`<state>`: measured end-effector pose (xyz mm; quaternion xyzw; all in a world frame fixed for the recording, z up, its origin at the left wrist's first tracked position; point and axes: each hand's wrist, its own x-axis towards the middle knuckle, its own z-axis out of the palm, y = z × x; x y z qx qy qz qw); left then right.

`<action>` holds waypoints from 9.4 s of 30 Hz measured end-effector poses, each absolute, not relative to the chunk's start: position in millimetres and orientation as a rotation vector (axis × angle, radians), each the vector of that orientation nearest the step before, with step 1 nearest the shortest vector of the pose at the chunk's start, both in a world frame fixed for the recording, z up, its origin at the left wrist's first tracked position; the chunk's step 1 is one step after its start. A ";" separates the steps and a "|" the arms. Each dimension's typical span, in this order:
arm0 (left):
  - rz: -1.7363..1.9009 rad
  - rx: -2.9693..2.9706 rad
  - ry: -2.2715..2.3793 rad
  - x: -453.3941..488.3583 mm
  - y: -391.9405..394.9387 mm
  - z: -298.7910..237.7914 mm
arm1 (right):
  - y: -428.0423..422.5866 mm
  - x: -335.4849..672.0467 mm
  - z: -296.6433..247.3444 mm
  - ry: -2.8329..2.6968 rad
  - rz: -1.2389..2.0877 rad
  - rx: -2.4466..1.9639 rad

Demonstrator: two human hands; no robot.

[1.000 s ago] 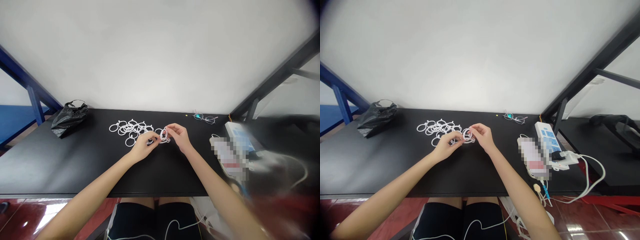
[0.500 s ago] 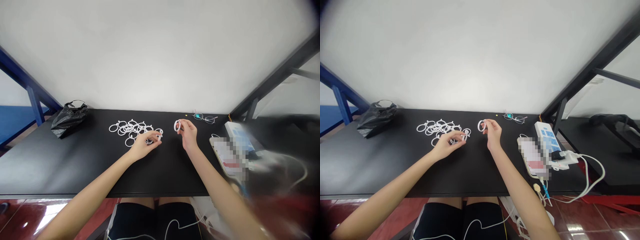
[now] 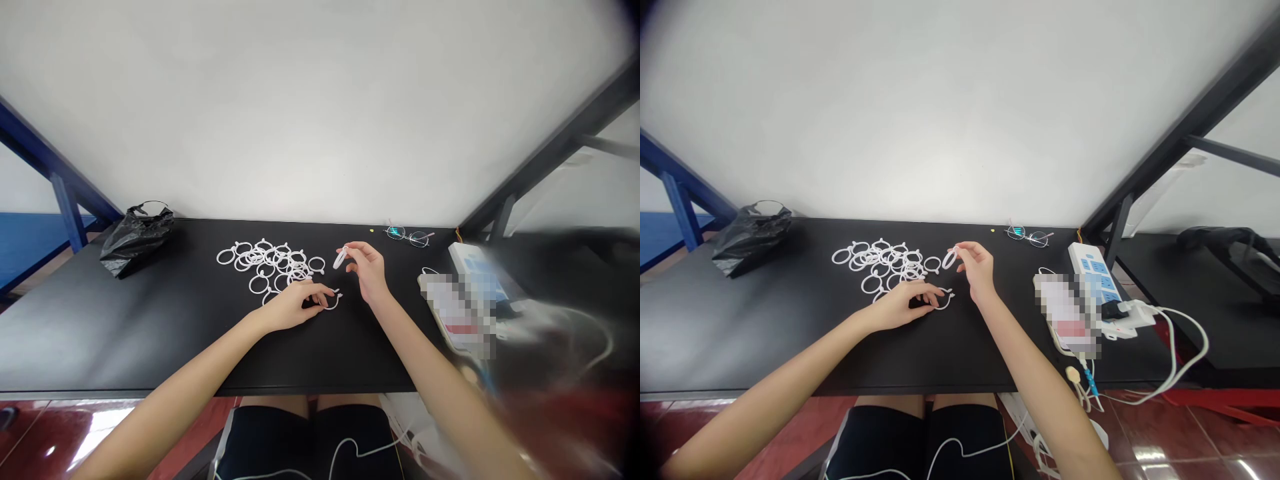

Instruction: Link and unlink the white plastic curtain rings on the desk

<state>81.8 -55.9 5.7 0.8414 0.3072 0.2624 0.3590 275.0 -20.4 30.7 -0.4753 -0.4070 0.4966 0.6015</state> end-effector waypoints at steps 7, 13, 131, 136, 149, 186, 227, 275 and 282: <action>0.834 2.116 0.929 85.2 -55.8 13.2 | -22.5 272.6 29.0 -1.041 1.232 -1.079; 0.984 1.790 1.032 81.5 -53.0 18.1 | -27.7 267.7 28.7 -1.189 1.362 -0.990; 1.175 1.268 0.975 71.0 -37.9 23.6 | -29.6 271.0 31.1 -1.412 1.533 -0.979; 1.067 1.074 0.980 68.9 -38.9 25.7 | -28.3 271.6 29.7 -1.373 1.517 -0.994; 0.905 1.012 0.872 69.3 -41.2 26.1 | -31.7 264.1 28.1 -1.224 1.329 -0.976; 1.199 1.490 1.072 53.3 -26.5 19.5 | -32.0 254.9 22.2 -0.962 1.615 -0.913; 0.609 2.131 1.945 32.6 -13.0 -12.0 | -41.0 246.1 -3.0 -2.453 0.530 -1.150; 1.070 1.917 0.899 67.0 -44.2 24.2 | -40.2 257.3 18.1 -1.630 0.775 -1.026; 1.032 1.980 1.043 68.1 -41.7 21.3 | -41.0 253.8 14.6 -1.666 0.843 -0.968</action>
